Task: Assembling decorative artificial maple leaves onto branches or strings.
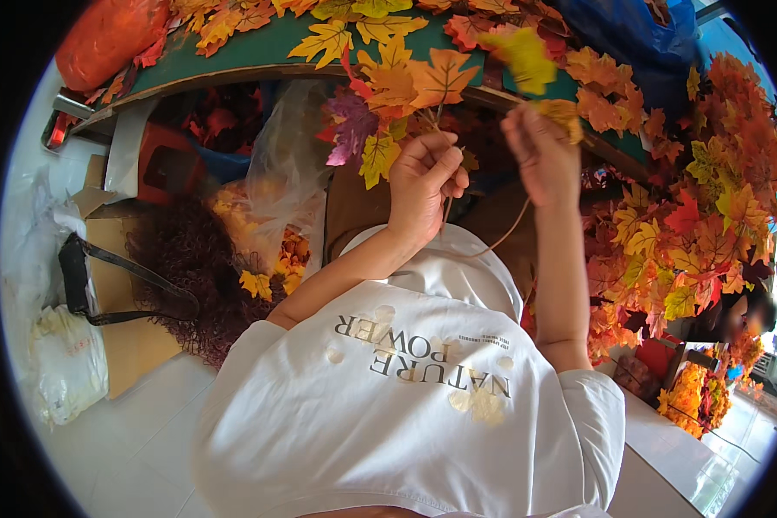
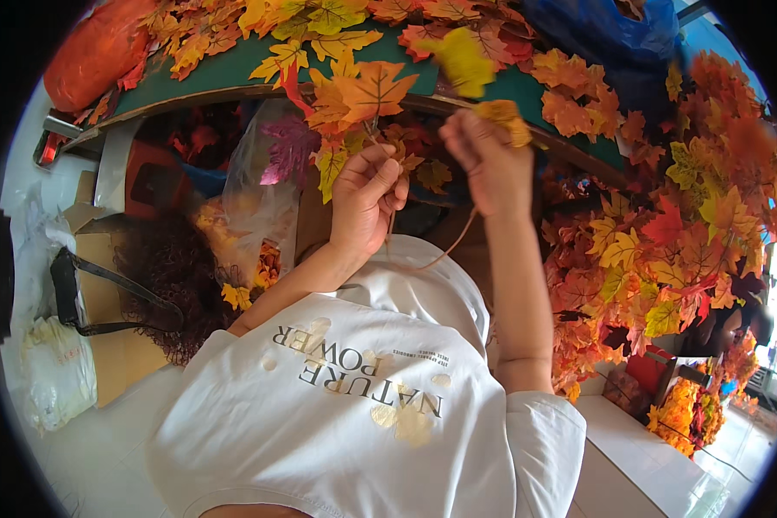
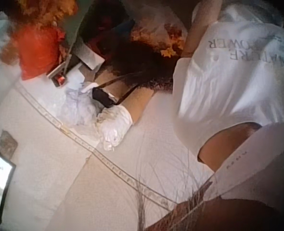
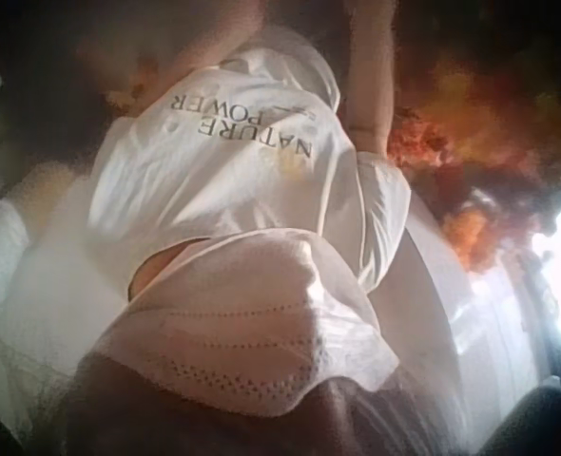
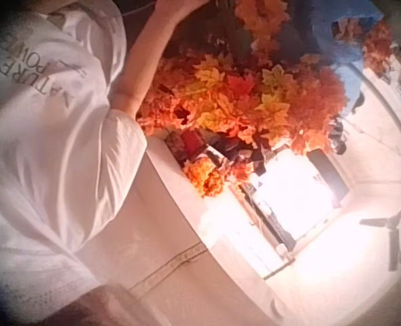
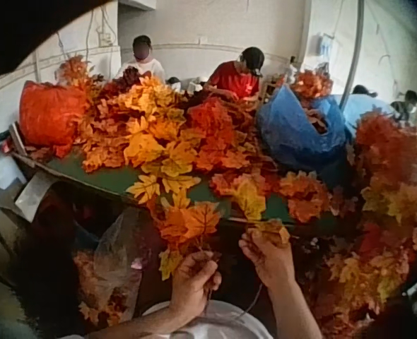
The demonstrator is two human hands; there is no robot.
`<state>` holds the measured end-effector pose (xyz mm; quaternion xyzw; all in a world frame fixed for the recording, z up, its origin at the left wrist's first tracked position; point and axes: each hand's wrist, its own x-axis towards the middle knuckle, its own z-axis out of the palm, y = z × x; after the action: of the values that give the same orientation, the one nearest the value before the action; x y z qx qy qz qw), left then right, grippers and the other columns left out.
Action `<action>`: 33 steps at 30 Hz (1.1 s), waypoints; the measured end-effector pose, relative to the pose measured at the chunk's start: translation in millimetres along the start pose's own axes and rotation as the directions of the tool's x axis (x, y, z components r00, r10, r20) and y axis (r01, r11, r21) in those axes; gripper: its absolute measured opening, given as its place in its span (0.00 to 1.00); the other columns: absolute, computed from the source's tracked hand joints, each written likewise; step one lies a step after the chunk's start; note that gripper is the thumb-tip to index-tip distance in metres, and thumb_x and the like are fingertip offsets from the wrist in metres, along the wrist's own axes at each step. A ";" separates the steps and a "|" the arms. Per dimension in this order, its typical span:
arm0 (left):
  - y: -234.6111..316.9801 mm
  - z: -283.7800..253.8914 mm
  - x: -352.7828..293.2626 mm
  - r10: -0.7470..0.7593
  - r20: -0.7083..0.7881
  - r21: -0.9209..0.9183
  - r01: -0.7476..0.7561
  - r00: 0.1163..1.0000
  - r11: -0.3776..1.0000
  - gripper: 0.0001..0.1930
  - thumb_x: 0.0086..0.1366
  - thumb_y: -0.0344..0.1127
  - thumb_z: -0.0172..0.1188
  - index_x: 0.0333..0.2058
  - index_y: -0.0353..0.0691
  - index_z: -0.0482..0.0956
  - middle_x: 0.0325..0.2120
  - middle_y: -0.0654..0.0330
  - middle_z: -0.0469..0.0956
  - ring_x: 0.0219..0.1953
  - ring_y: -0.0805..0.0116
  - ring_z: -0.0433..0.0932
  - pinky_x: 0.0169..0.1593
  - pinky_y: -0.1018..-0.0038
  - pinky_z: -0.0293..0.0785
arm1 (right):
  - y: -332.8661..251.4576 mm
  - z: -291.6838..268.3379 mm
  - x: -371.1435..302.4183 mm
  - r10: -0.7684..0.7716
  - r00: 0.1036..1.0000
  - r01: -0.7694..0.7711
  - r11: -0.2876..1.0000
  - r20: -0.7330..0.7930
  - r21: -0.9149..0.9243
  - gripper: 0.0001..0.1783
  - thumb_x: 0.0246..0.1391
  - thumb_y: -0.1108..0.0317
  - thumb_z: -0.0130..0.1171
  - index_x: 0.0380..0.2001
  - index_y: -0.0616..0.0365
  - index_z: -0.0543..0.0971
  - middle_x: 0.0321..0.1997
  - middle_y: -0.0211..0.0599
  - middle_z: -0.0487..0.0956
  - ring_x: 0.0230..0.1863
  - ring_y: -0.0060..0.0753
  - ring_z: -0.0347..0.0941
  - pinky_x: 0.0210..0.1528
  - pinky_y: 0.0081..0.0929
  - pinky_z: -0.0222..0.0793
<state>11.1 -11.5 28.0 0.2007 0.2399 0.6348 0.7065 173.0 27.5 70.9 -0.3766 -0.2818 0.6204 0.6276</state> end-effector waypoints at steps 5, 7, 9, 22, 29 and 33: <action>3.0 3.5 0.0 0.002 0.029 0.015 -0.003 1.000 1.000 0.09 0.60 0.25 0.57 0.39 0.38 0.71 0.23 0.64 0.72 0.20 0.75 0.73 0.19 0.82 0.67 | 45.9 14.1 -29.0 0.058 0.995 -0.048 0.992 -0.085 0.117 0.10 0.52 0.74 0.58 0.38 0.67 0.76 0.35 0.41 0.79 0.37 0.31 0.77 0.40 0.20 0.77; 2.7 4.5 -0.9 -0.005 0.027 -0.009 0.006 1.000 1.000 0.09 0.60 0.25 0.56 0.39 0.37 0.70 0.23 0.64 0.72 0.20 0.75 0.73 0.19 0.82 0.67 | 56.4 14.6 -34.6 0.052 0.992 -0.031 0.984 -0.119 0.177 0.10 0.53 0.73 0.57 0.38 0.66 0.76 0.36 0.41 0.79 0.36 0.30 0.77 0.38 0.20 0.76; -0.1 -0.4 -1.8 -0.004 0.040 -0.007 0.004 0.999 1.000 0.10 0.60 0.26 0.56 0.40 0.38 0.70 0.24 0.63 0.73 0.21 0.74 0.72 0.20 0.82 0.67 | 62.9 15.3 -41.2 0.075 0.992 -0.053 0.975 -0.097 0.216 0.10 0.53 0.73 0.57 0.39 0.66 0.76 0.36 0.41 0.79 0.37 0.30 0.77 0.38 0.20 0.76; -5.3 -2.5 -3.6 -0.055 0.086 0.007 0.055 0.995 0.998 0.10 0.61 0.26 0.56 0.41 0.37 0.71 0.26 0.62 0.73 0.22 0.74 0.71 0.22 0.81 0.66 | 73.5 3.8 -43.9 0.143 0.987 -0.112 0.930 -0.066 0.350 0.10 0.53 0.74 0.55 0.39 0.62 0.73 0.34 0.40 0.79 0.32 0.29 0.75 0.29 0.23 0.73; -7.2 -5.2 -1.4 -0.077 0.094 0.039 0.074 0.993 0.997 0.10 0.61 0.26 0.55 0.41 0.37 0.71 0.27 0.61 0.74 0.22 0.74 0.71 0.22 0.81 0.66 | 72.1 2.3 -43.1 0.171 0.985 -0.164 0.916 0.013 0.365 0.10 0.53 0.72 0.55 0.39 0.63 0.72 0.32 0.41 0.78 0.22 0.30 0.71 0.22 0.25 0.70; -6.2 -4.5 -1.9 -0.083 0.086 0.066 0.078 0.993 0.995 0.10 0.61 0.25 0.56 0.41 0.37 0.71 0.27 0.61 0.75 0.21 0.74 0.71 0.22 0.82 0.66 | 72.7 1.5 -42.8 0.167 0.986 -0.164 0.918 0.024 0.361 0.10 0.53 0.73 0.55 0.38 0.64 0.72 0.31 0.41 0.78 0.21 0.30 0.71 0.21 0.26 0.70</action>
<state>13.2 -14.1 20.9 0.2407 0.2359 0.5886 0.7348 127.6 -18.6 16.8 -0.2795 -0.1277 0.7109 0.6326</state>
